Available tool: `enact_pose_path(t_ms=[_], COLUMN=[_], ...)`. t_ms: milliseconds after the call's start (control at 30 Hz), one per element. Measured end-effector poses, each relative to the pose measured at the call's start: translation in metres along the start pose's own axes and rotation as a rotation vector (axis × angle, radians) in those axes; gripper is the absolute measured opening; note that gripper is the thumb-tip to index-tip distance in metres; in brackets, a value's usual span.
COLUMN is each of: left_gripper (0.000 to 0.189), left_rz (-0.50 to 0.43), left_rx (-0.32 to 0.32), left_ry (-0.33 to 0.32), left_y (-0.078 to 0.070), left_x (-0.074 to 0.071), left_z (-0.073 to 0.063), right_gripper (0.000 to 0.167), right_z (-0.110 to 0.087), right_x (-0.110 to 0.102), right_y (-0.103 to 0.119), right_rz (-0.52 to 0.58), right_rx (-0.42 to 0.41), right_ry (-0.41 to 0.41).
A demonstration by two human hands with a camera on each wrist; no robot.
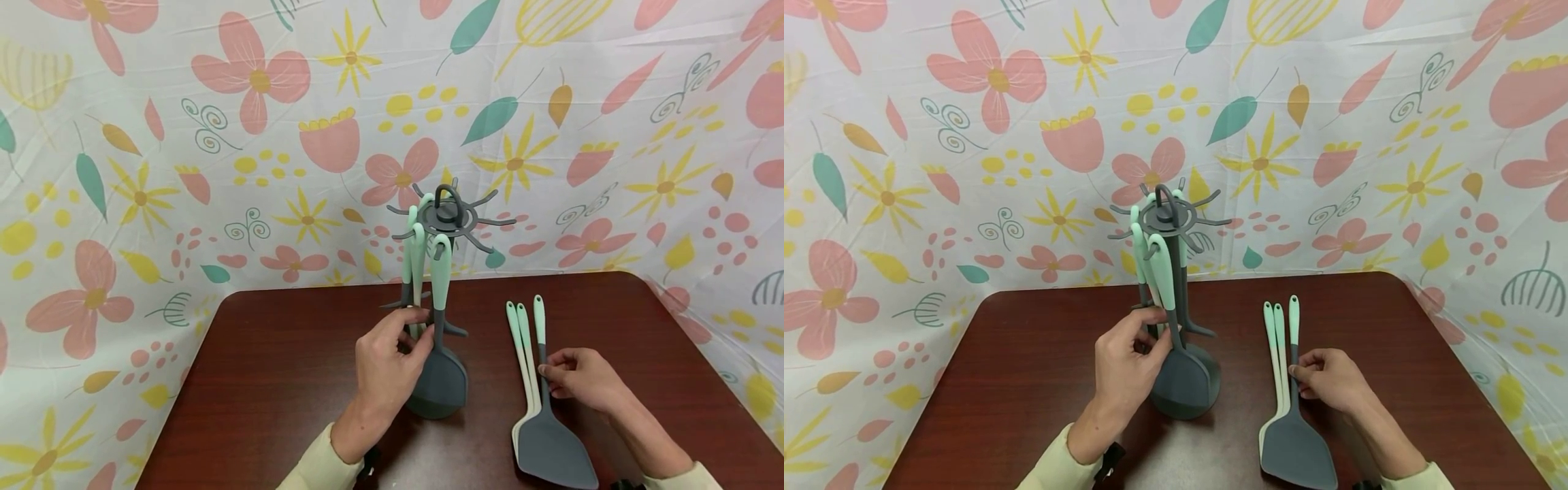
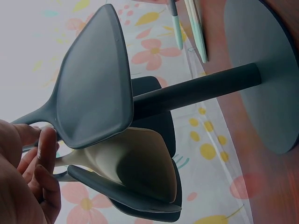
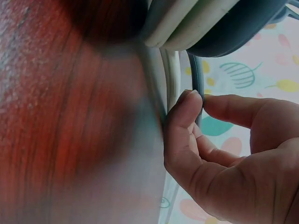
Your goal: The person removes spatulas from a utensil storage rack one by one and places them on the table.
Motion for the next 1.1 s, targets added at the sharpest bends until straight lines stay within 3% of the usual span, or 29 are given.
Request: enact_pose_path(t_ms=[1100], left_gripper=[0.024], left_rz=[0.006], left_rx=[-0.008], left_ry=[0.002], left_y=[-0.0004], left_x=[0.0002], left_z=[0.0001], right_gripper=[0.035], right_z=[0.0072], right_x=[0.0045], right_y=[-0.0059], right_rz=[-0.082], right_rx=[-0.003], right_ry=[0.016])
Point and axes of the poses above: each hand's wrist, its own z-axis towards the middle knuckle, its own x-axis out of the palm, y = z × x, the point moved 3 cm from there along z, towards the middle knuckle, and after that the axes turned 9 degrees about -x, right-handed, at the moved point
